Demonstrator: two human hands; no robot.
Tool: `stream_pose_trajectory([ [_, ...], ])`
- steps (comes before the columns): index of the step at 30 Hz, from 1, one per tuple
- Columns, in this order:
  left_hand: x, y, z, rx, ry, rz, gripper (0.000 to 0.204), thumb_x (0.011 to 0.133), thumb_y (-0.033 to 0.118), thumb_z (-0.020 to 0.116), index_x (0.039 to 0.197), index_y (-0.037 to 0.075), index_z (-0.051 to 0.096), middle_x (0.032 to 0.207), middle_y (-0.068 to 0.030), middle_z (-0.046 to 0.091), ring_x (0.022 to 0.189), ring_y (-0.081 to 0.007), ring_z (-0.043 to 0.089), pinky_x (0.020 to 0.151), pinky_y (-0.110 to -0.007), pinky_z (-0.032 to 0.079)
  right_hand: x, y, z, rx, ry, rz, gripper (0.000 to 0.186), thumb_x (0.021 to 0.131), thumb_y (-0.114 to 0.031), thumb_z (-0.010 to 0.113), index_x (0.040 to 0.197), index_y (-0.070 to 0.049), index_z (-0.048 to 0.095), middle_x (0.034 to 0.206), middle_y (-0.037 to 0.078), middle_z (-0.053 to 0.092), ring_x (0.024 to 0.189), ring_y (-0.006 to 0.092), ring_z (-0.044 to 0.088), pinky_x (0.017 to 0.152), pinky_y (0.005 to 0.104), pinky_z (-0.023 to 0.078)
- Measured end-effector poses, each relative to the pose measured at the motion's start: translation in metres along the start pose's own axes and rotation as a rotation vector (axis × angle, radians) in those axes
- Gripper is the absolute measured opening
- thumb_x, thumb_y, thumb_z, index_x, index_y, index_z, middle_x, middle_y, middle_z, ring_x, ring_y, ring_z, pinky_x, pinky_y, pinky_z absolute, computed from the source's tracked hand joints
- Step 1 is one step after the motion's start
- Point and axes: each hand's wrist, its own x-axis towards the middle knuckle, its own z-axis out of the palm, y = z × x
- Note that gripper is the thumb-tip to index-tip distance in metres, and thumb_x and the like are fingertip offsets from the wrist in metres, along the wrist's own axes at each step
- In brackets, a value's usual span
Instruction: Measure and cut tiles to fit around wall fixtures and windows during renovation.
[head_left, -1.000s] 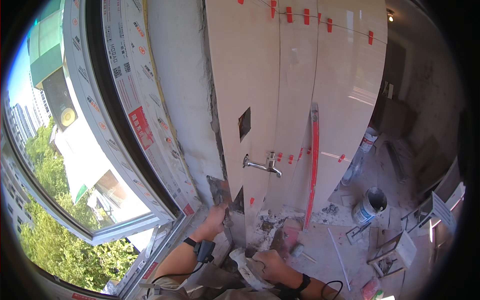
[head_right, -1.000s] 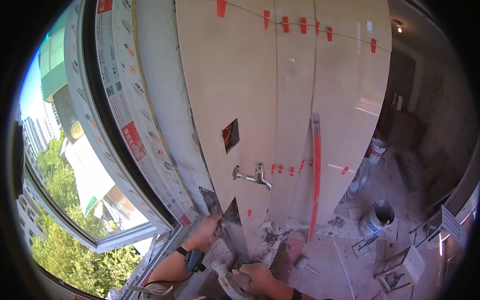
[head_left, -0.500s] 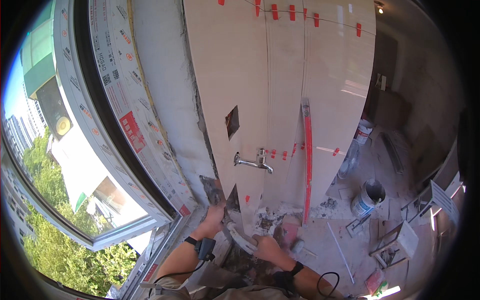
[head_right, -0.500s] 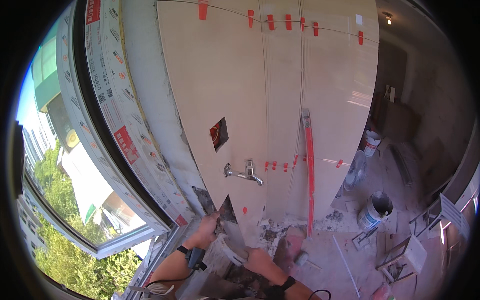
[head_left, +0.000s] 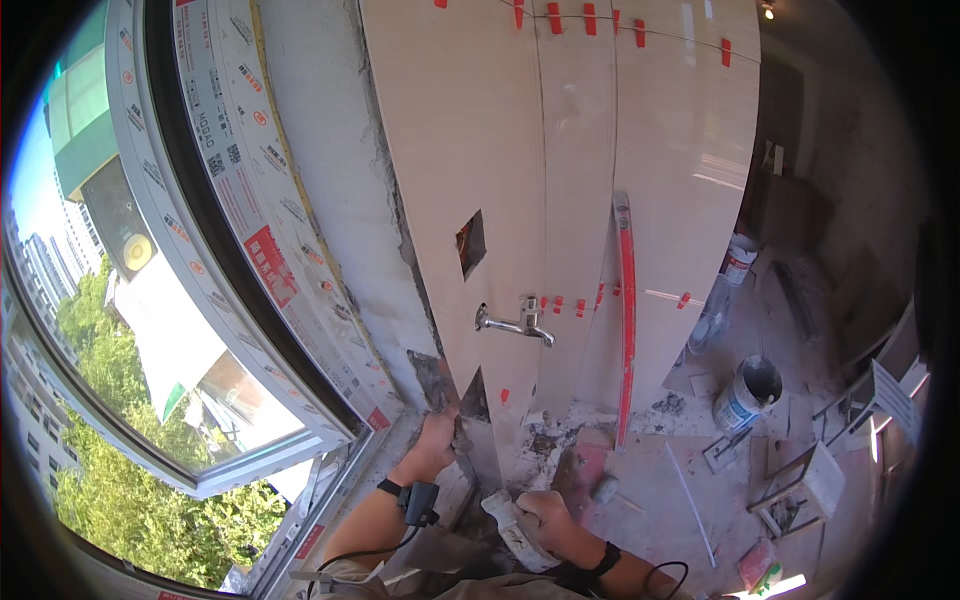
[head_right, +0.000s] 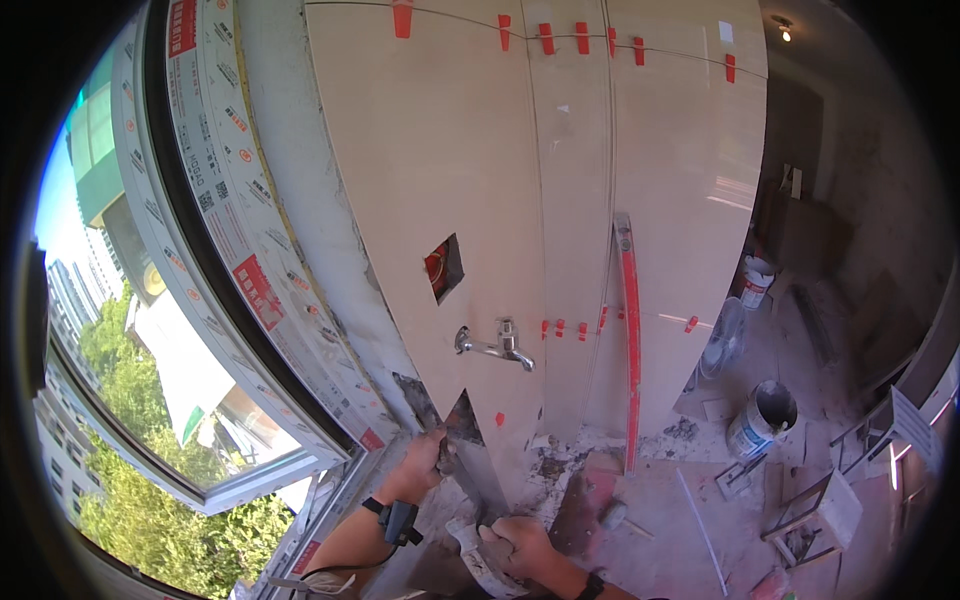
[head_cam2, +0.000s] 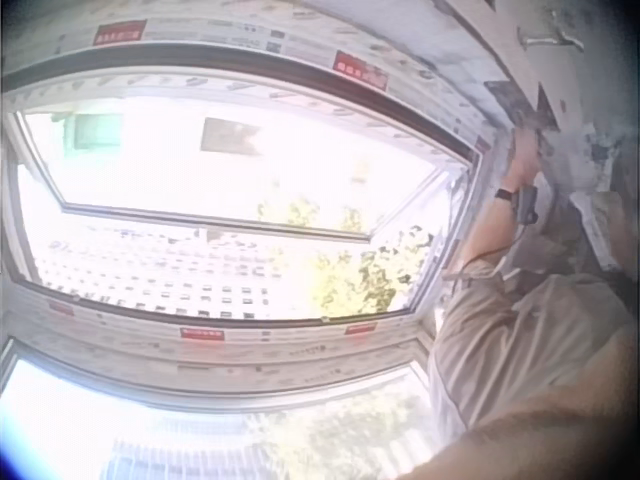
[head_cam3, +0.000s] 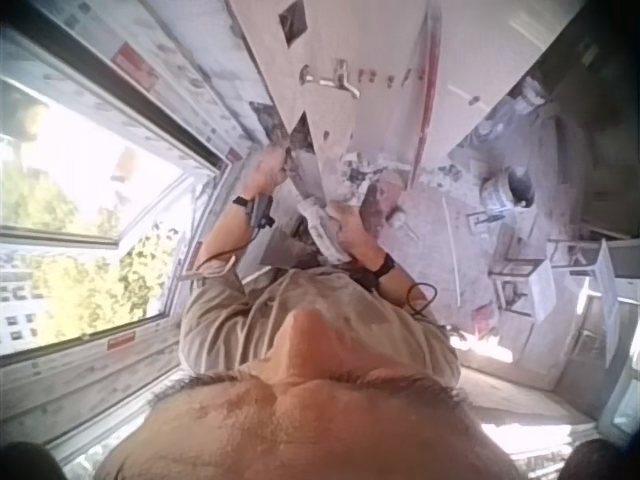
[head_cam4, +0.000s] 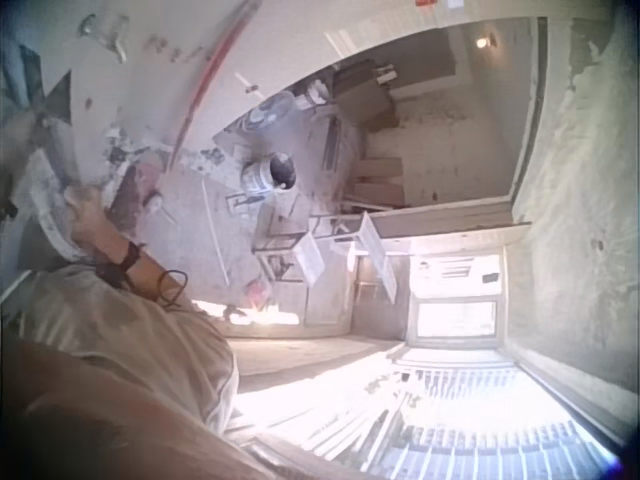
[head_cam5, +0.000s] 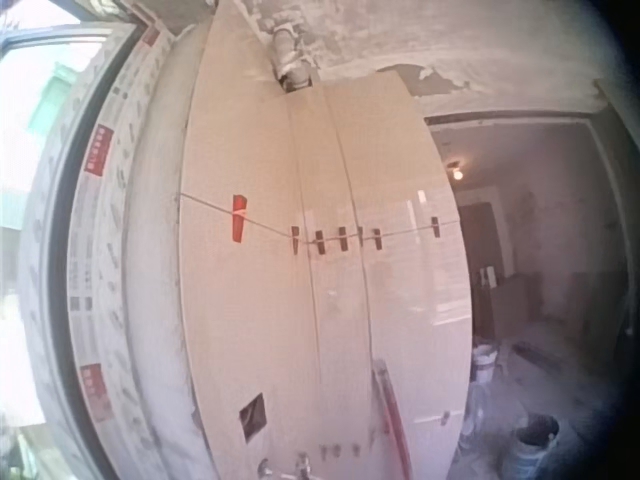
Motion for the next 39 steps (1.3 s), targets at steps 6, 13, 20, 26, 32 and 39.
stream_pose_trajectory([
  [6, 0.014, -0.020, -0.020, 0.028, 0.067, -0.008, 0.017, 0.092, 0.023, 0.047, 0.096, 0.007, 0.051, 0.068, -0.0046, 0.051, 0.054, -0.0197, 0.053, 0.043, -0.038, 0.045, -0.005, 0.018, 0.007, -0.038, 0.008, 0.051, 0.025, 0.078, -0.013, 0.066, 0.062, -0.005, 0.049, 0.053, 0.016, 0.046, 0.049, 0.0353, 0.051, 0.045, 0.0408, 0.040],
  [13, 0.018, -0.026, -0.012, 0.030, 0.102, 0.034, 0.017, 0.092, 0.020, 0.045, 0.088, 0.005, 0.053, 0.068, -0.0053, 0.052, 0.054, -0.0197, 0.052, 0.044, -0.038, 0.045, -0.016, 0.034, 0.005, 0.118, 0.072, 0.024, 0.013, 0.075, -0.009, 0.066, 0.071, -0.005, 0.054, 0.057, 0.016, 0.051, 0.048, 0.0335, 0.051, 0.045, 0.0393, 0.039],
  [20, 0.010, -0.012, 0.007, 0.444, 0.152, 0.096, 0.021, 0.092, 0.022, 0.046, 0.084, 0.005, 0.055, 0.066, -0.0057, 0.053, 0.057, -0.0185, 0.053, 0.050, -0.034, 0.044, -0.024, 0.112, 0.041, -0.092, 0.021, 0.271, 0.016, 0.081, -0.013, 0.062, 0.081, 0.003, 0.059, 0.059, 0.006, 0.055, 0.052, 0.0253, 0.058, 0.049, 0.0351, 0.045],
  [26, 0.019, -0.022, -0.006, 0.111, 0.193, 0.012, 0.020, 0.088, 0.021, 0.046, 0.077, 0.006, 0.055, 0.066, -0.0049, 0.054, 0.057, -0.0171, 0.053, 0.049, -0.031, 0.042, -0.036, 0.082, 0.029, 0.542, 0.036, 0.236, 0.010, 0.079, -0.011, 0.058, 0.083, -0.002, 0.059, 0.064, 0.014, 0.056, 0.056, 0.0320, 0.058, 0.050, 0.0400, 0.045],
  [32, 0.024, -0.024, -0.010, 0.118, 0.172, 0.073, 0.015, 0.091, 0.019, 0.044, 0.083, 0.008, 0.050, 0.059, -0.0054, 0.050, 0.046, -0.0169, 0.048, 0.040, -0.030, 0.039, -0.005, 0.059, 0.027, -0.096, -0.039, 0.096, 0.025, 0.067, -0.008, 0.062, 0.091, -0.002, 0.060, 0.068, 0.019, 0.057, 0.063, 0.0356, 0.059, 0.056, 0.0386, 0.047],
  [39, 0.016, -0.018, 0.005, 0.085, 0.187, 0.036, 0.016, 0.091, 0.020, 0.045, 0.083, 0.008, 0.051, 0.061, -0.0053, 0.051, 0.049, -0.0178, 0.049, 0.044, -0.030, 0.041, -0.003, 0.072, 0.035, -0.093, -0.129, 0.254, 0.019, 0.075, -0.026, 0.066, 0.078, -0.007, 0.063, 0.067, 0.019, 0.059, 0.068, 0.0357, 0.061, 0.058, 0.0433, 0.048],
])
